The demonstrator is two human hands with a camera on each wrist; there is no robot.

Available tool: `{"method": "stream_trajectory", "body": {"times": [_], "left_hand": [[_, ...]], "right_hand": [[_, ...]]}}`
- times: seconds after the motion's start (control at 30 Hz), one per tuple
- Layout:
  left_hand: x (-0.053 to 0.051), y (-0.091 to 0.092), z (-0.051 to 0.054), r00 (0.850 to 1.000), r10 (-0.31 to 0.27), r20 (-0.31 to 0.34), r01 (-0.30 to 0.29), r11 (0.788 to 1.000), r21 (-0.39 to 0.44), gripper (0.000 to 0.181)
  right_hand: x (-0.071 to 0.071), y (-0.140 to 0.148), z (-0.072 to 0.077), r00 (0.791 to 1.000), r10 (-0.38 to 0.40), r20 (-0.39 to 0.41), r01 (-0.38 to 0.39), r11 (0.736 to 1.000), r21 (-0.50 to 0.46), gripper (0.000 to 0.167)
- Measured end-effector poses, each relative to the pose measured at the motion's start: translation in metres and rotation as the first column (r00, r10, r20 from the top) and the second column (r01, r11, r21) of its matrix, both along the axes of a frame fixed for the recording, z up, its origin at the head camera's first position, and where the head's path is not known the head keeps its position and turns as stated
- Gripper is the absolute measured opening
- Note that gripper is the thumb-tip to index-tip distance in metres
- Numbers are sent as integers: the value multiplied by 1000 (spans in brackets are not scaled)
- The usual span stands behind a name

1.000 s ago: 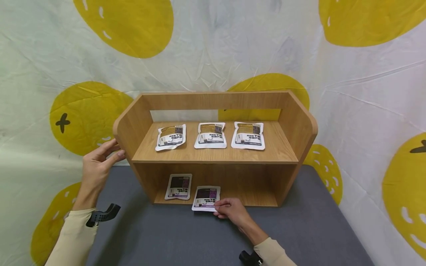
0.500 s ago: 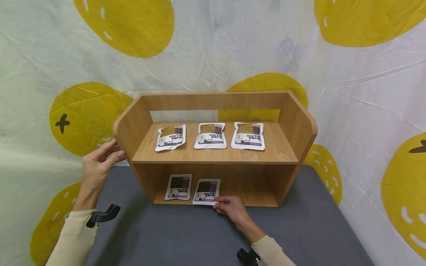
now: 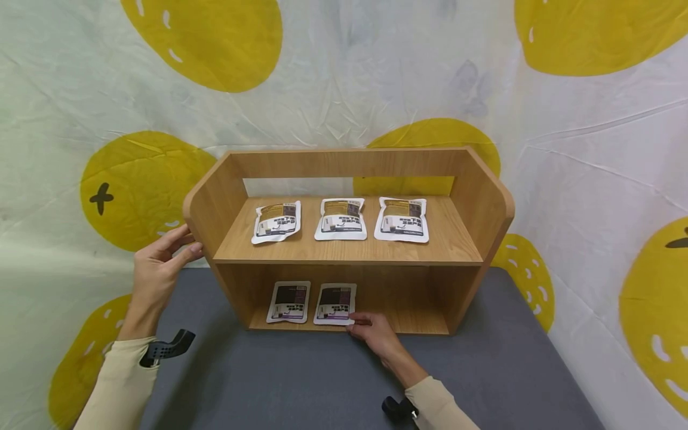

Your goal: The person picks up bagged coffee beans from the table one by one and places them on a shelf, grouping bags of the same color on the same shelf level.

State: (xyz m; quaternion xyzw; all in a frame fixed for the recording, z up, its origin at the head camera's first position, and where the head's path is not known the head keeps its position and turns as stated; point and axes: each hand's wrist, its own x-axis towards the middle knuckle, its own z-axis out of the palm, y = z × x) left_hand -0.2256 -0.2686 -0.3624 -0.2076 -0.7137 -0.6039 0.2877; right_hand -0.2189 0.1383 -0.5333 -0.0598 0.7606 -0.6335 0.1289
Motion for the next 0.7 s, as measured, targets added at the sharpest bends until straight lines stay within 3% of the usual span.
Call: {"method": "stream_trajectory", "body": {"times": [0.4, 0.7], "left_hand": [[-1, 0, 0, 1000, -9, 2, 9, 1000, 9, 44], [0, -1, -1, 1000, -12, -2, 12, 1000, 0, 45]], "right_hand": [[0, 2, 6, 994, 41, -106, -28, 992, 122, 43], [-1, 7, 10, 975, 134, -175, -83, 958, 275, 43]]}}
